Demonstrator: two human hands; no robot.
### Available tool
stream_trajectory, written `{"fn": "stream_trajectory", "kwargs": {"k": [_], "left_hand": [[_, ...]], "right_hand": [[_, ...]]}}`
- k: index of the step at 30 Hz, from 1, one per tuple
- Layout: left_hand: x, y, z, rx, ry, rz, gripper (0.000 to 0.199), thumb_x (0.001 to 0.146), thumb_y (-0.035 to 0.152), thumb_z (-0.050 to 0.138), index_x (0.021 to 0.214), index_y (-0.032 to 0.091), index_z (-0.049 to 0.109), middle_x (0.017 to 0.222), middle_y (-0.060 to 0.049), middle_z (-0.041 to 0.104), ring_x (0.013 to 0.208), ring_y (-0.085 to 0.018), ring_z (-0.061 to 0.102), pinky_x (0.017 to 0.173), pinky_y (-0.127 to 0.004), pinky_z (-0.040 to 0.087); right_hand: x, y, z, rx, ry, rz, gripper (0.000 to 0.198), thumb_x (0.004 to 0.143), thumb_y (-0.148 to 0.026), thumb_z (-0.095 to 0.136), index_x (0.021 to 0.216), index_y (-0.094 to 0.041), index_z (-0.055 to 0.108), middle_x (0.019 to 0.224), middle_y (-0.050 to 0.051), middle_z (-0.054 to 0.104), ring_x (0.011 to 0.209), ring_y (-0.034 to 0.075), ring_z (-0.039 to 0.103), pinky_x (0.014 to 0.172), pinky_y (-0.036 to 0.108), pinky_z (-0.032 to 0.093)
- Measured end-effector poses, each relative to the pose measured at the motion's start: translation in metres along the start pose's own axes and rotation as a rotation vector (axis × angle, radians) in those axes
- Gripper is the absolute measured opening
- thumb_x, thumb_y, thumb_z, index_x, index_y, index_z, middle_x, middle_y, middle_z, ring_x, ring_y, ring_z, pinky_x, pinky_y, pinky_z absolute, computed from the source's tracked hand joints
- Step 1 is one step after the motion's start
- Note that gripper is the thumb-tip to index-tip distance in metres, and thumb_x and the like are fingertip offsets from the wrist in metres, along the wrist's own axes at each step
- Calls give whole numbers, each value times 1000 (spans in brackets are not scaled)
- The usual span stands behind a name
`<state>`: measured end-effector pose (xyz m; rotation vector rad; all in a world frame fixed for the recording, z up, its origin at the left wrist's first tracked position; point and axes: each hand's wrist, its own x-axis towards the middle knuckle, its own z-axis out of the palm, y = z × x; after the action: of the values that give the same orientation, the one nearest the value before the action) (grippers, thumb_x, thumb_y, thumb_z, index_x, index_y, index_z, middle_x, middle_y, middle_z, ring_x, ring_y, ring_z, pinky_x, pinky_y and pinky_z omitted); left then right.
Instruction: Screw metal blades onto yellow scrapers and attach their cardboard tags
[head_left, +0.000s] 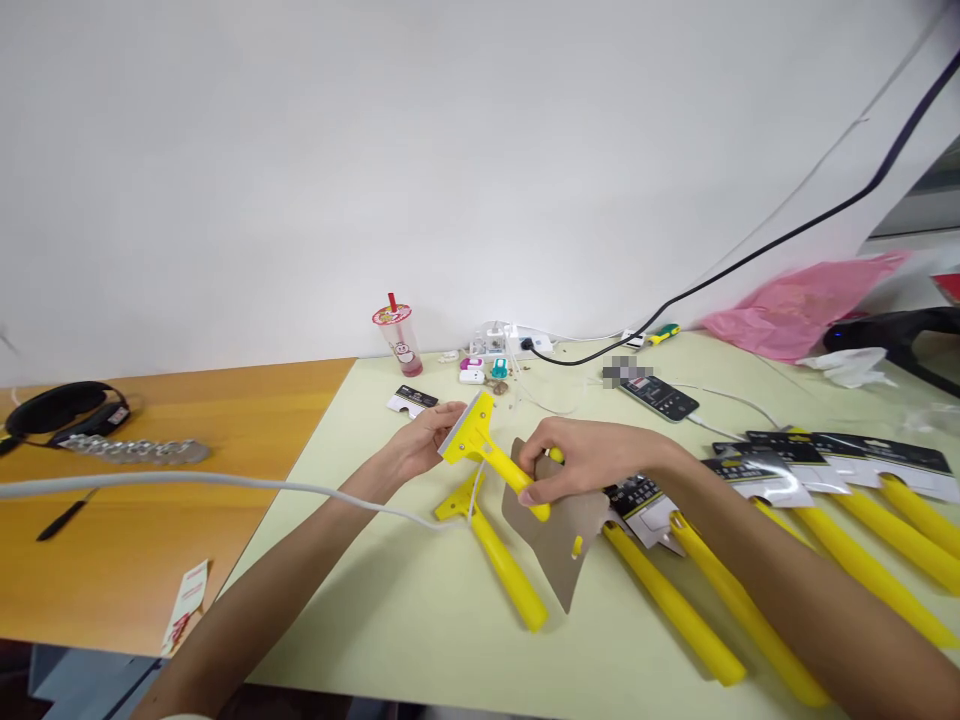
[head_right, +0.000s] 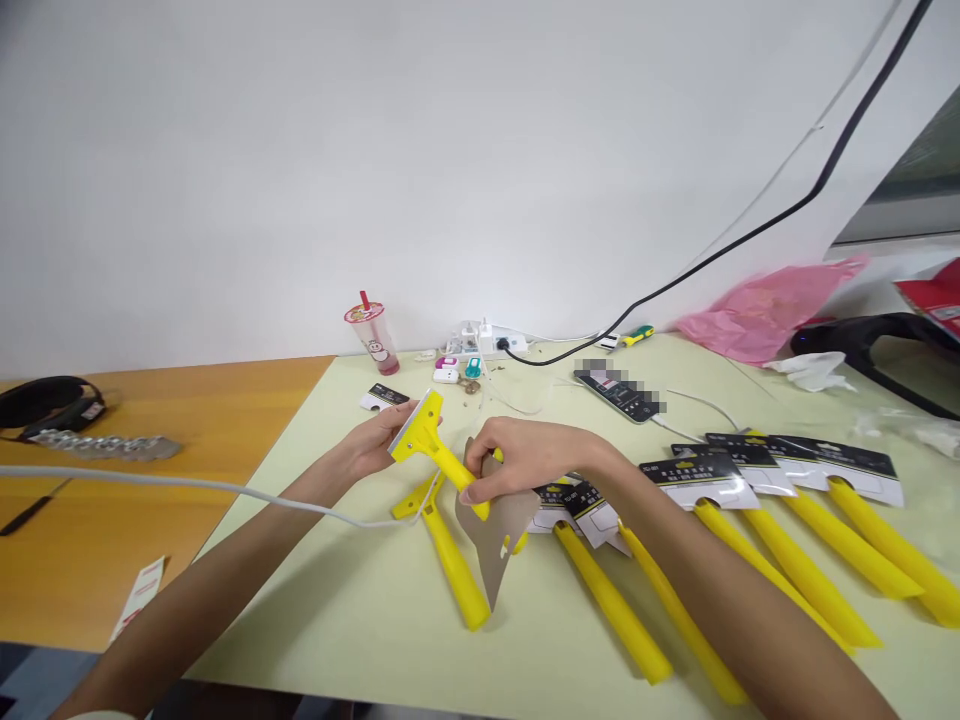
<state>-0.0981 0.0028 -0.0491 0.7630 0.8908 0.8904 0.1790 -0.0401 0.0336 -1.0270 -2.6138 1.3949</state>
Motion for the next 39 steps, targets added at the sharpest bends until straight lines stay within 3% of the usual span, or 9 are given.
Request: {"fn": "stream_trajectory", "kwargs": {"k": [7,13,24,32,39], "left_hand": [[-24,-1,2,42,56,-30,25,75,9,91,93,15,74,69,1,70,53,-9,62,51,-19,45],[-22,-8,2,95,16,-22,29,73,15,95,88,15,70,86,-11,81,72,-19,77,67,-26,60],[-26,-4,-7,47,-105,-26,25,79,18,92,96,13,74,99,-16,84,85,-24,82,76,-28,63],[-37,-4,-10,17,-106,-5,34,101,42,77,114,11,80,113,-19,83,94,-25,81,80,-29,63],[-49,-7,-11,1,-116,11,31,96,36,84,115,11,81,118,-18,83,104,-26,80,86,-30,63]], "right_hand": [[14,4,9,-24,-53,23,39,89,-56,75,79,-18,74,69,-4,54,63,11,40,58,30,29],[27,10,16,-27,-97,26,37,87,-55,76,82,-18,77,69,-4,54,63,11,40,58,30,29],[31,20,18,33,-102,17,40,88,-59,76,81,-19,75,68,-5,51,63,12,39,57,30,28],[32,17,17,31,-90,50,38,87,-57,76,83,-19,76,70,-3,52,65,13,42,58,30,30],[32,17,19,56,-92,45,38,87,-56,75,84,-18,76,72,-3,55,65,13,43,58,29,31]]}}
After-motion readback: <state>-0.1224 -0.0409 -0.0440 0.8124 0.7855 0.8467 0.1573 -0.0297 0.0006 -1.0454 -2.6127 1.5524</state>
